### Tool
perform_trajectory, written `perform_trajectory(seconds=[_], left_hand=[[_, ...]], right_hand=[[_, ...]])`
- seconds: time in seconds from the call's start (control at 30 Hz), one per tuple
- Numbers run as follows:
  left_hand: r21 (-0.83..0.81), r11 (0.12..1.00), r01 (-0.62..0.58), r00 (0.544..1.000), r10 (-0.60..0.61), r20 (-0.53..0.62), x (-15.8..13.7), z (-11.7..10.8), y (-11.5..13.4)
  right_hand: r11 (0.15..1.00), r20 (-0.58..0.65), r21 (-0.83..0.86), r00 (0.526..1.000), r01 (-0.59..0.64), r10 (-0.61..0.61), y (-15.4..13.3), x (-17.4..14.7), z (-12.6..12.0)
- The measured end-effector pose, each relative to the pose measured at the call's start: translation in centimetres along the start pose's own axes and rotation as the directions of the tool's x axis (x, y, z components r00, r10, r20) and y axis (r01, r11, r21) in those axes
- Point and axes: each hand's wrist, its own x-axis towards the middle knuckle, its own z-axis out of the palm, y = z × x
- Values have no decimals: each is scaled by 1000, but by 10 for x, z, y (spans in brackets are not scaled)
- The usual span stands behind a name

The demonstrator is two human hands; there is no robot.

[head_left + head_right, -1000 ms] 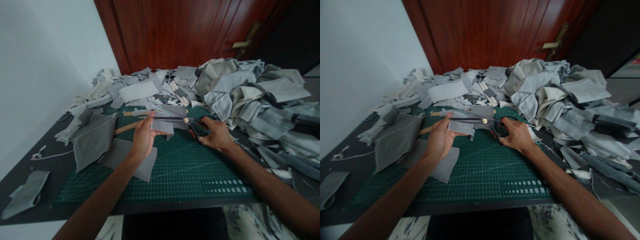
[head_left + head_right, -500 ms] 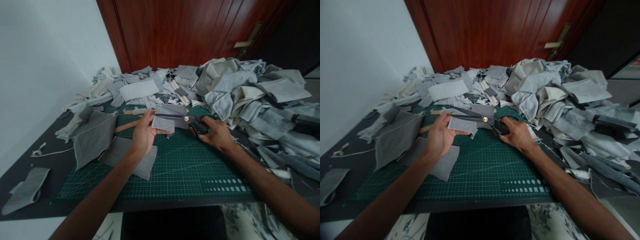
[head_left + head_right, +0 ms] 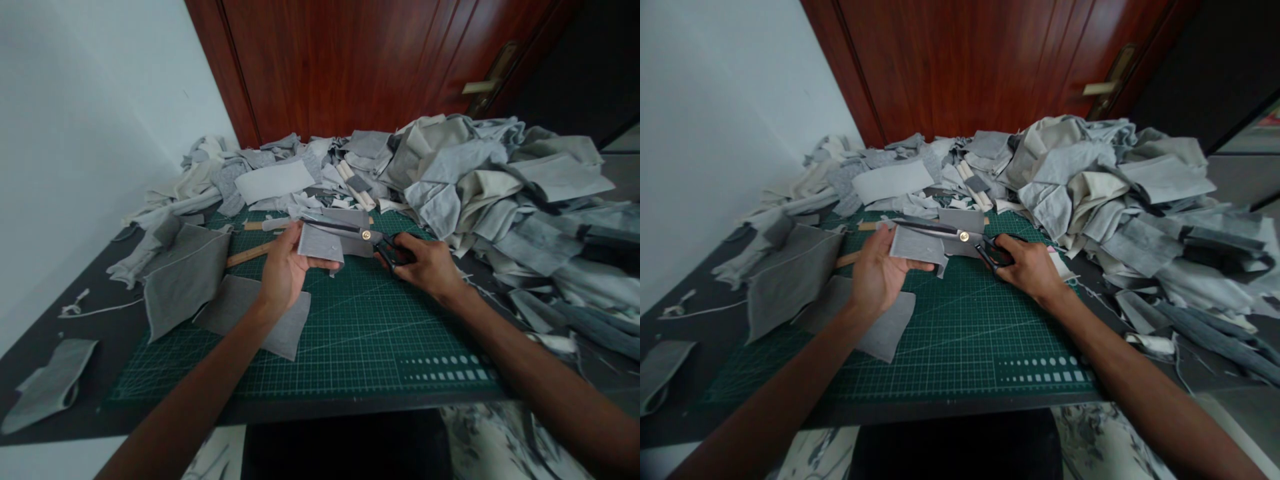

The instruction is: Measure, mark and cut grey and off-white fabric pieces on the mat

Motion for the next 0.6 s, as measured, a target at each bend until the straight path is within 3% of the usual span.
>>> perform_trajectory(seconds=[0.17,0.33,0.6], left_hand=[[74,995,-61,997,64,-33,-1,3,-5],[153,988,-30,994,45,-97,-5,8,-1],[224,974,-41,991,68,-116,-6,7,-4]], right_hand=[[998,-34,39,998,-47,48,-6,0,5],[994,-53,35,993,-103,105,-10,1,8],[999,-65,23,997,-34,36,-16,0,4]])
